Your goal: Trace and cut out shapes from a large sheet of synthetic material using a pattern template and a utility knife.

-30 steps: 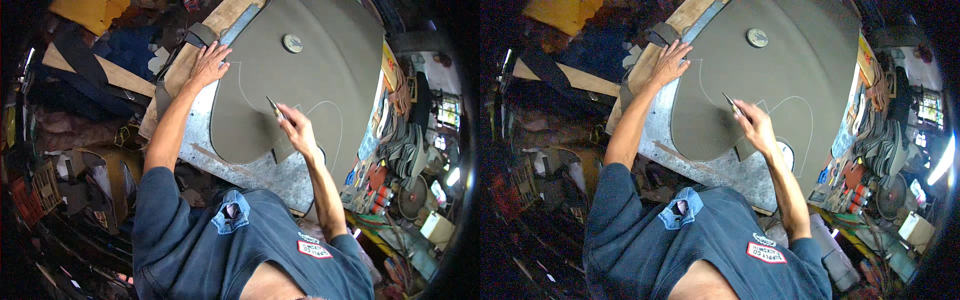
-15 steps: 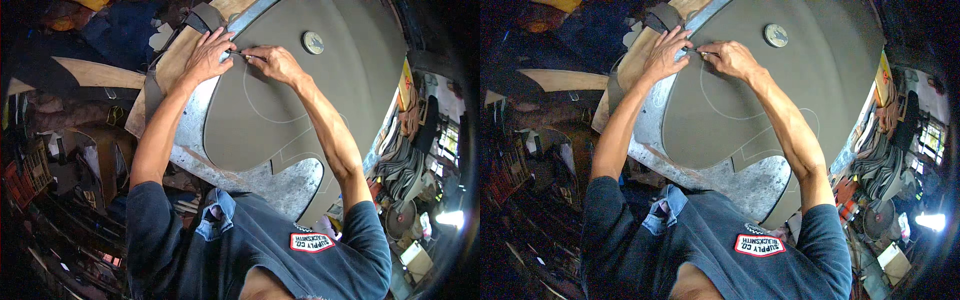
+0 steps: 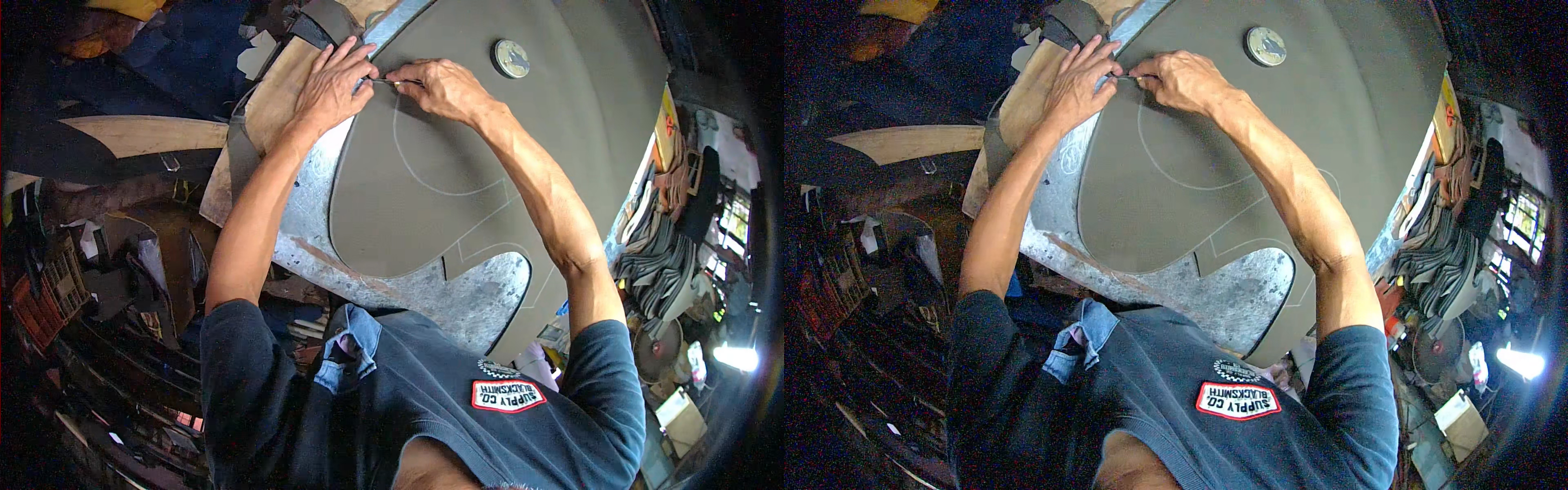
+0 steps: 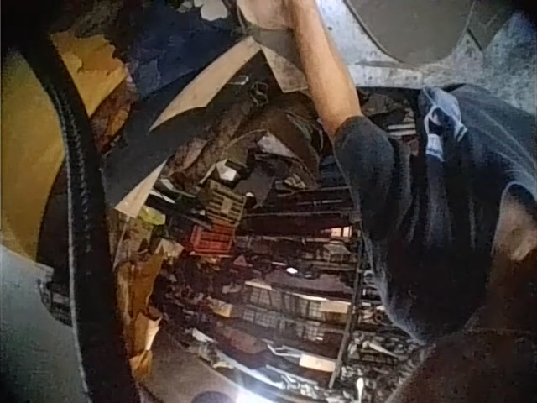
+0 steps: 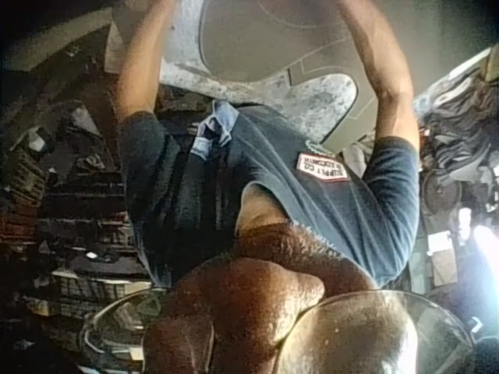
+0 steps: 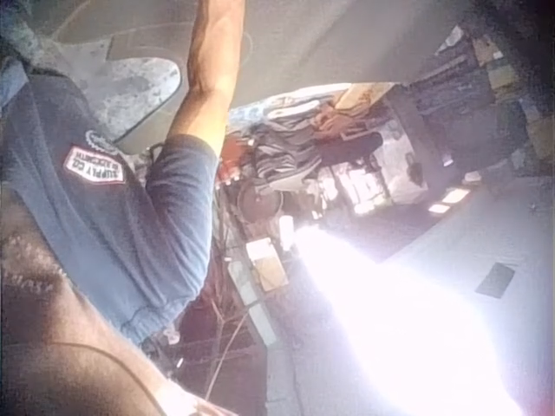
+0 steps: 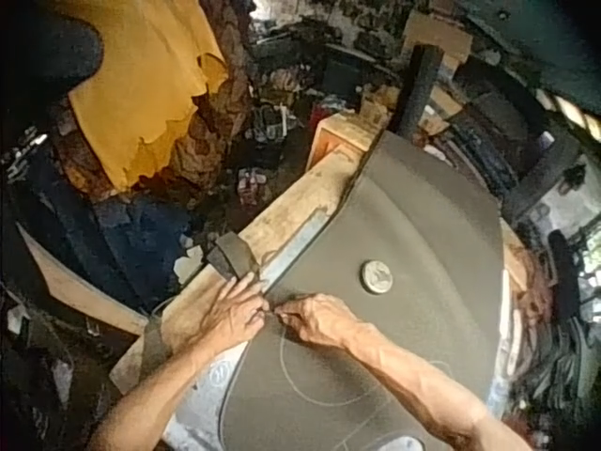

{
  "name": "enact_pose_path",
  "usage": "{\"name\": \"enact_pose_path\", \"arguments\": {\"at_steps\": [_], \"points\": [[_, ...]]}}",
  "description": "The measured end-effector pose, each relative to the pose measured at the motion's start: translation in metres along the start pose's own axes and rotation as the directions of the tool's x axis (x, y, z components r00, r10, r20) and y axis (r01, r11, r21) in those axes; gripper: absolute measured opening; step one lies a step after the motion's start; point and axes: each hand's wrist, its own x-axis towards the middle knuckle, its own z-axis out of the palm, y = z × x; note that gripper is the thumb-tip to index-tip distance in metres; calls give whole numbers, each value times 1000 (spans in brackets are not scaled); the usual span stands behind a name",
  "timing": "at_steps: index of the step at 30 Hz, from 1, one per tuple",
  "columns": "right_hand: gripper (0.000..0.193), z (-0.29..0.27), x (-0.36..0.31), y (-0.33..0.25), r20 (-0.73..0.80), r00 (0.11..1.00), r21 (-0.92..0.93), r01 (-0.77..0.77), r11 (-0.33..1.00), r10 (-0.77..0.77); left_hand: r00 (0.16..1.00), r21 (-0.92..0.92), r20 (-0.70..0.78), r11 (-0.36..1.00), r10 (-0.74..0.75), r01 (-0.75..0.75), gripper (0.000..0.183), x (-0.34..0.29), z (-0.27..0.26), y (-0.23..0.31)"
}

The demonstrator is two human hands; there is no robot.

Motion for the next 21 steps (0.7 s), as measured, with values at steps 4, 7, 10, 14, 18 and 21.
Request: {"name": "enact_pose_path", "arguments": {"at_steps": [4,7,10,14,18,21], "points": [[26,-4,-5,0,-21,1000,-2,-7,1000,7,1000,-6,-17,1000,-12,12,17,1,0,4],[25,-3,-9,1,-42,999,15,-26,1000,26,1000,-2,1,1000,-26,26,15,2,-2,5],[25,-2,-9,-2,-33,999,-11,-41,999,40,999,1,23,999,-45,45,14,1,-2,5],[26,-6,-19,5,-29,997,-22,-71,997,70,999,-15,16,999,-45,45,14,1,-2,6],[26,-3,-30,19,-88,995,-33,-50,998,47,1000,-14,2,1000,-26,26,14,2,-1,4],[25,-10,-29,14,1,991,6,-134,991,134,999,9,-41,1000,-3,3,14,2,-1,3]]}}
